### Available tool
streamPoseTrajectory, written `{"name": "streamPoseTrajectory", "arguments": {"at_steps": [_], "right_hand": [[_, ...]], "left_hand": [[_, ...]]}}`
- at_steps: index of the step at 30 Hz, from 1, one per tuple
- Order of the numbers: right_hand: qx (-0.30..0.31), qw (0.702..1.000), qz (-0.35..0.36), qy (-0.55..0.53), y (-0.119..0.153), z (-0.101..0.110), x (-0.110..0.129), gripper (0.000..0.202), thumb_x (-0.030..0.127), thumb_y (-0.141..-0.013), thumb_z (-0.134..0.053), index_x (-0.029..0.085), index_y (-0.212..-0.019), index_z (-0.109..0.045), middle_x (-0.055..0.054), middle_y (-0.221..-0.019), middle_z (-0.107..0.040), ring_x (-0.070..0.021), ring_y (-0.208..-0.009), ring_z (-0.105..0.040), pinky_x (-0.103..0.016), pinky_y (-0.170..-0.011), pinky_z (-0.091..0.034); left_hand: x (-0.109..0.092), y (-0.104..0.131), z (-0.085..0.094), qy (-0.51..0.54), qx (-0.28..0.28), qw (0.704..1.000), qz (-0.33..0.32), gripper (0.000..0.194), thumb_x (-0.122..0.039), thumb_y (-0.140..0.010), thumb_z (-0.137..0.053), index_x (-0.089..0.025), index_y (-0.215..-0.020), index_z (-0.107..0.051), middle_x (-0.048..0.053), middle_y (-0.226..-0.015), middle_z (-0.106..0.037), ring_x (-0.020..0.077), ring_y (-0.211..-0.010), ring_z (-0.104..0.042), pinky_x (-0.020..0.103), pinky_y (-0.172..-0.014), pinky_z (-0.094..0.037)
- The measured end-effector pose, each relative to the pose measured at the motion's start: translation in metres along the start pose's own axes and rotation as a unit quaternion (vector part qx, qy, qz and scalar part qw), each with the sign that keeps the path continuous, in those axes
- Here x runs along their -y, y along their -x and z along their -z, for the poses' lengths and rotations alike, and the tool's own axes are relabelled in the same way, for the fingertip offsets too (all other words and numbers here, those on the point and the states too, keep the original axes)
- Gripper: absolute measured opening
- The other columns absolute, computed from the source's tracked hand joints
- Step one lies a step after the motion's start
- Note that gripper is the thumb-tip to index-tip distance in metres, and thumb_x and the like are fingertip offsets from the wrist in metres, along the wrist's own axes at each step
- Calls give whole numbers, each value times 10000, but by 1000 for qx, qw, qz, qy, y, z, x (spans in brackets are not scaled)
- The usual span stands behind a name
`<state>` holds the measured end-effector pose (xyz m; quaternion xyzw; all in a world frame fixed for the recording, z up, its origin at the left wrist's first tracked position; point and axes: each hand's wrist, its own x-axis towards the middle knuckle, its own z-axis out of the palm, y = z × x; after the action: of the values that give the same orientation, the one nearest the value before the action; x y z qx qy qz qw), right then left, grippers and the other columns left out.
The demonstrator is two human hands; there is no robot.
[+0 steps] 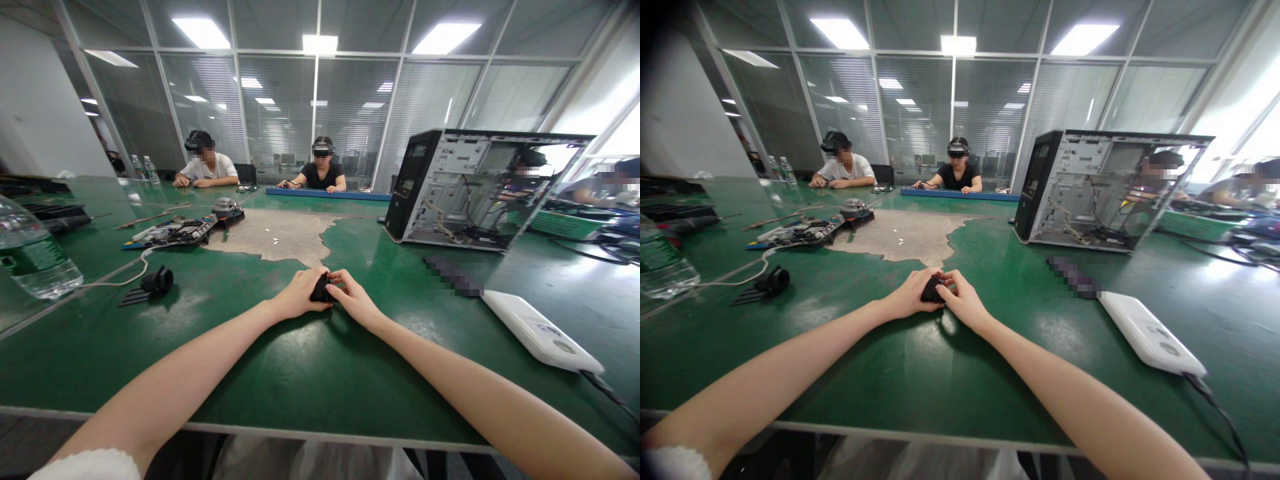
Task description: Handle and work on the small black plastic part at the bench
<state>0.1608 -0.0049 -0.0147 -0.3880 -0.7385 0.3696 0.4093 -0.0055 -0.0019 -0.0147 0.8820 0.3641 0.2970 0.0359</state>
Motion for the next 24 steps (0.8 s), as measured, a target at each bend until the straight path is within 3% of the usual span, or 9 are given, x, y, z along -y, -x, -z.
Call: {"name": "streamPoseTrajectory", "arguments": {"at_steps": [9, 16, 24], "right_hand": [[-15, 999, 43, -14, -1, 0, 1, 122, 306, -779, -434, 196, -827, -457, 22, -787, -496, -99, -667, -483, -232, -634, -394], [-15, 1000, 11, 2, -4, 0, -8, 165, 302, -771, -447, 199, -898, -451, -5, -862, -513, -112, -740, -496, -262, -701, -407], [-6, 1000, 12, -12, -1, 0, 0, 138, 263, -747, -465, 200, -867, -442, 15, -854, -499, -92, -655, -495, -249, -636, -410]], "left_hand": [[1, 0, -1, -5, -3, 1000, -2, 622, -389, -656, -625, -200, -1146, -292, 70, -1094, -482, 224, -1026, -458, 365, -873, -313], [2, 0, -2, -7, -2, 1000, 0, 623, -410, -662, -615, -201, -1153, -294, 78, -1125, -468, 227, -1060, -439, 366, -887, -310], [2, 0, -1, -8, -2, 1000, -3, 619, -404, -666, -612, -205, -1154, -286, 72, -1118, -474, 222, -1038, -453, 367, -878, -312]]}}
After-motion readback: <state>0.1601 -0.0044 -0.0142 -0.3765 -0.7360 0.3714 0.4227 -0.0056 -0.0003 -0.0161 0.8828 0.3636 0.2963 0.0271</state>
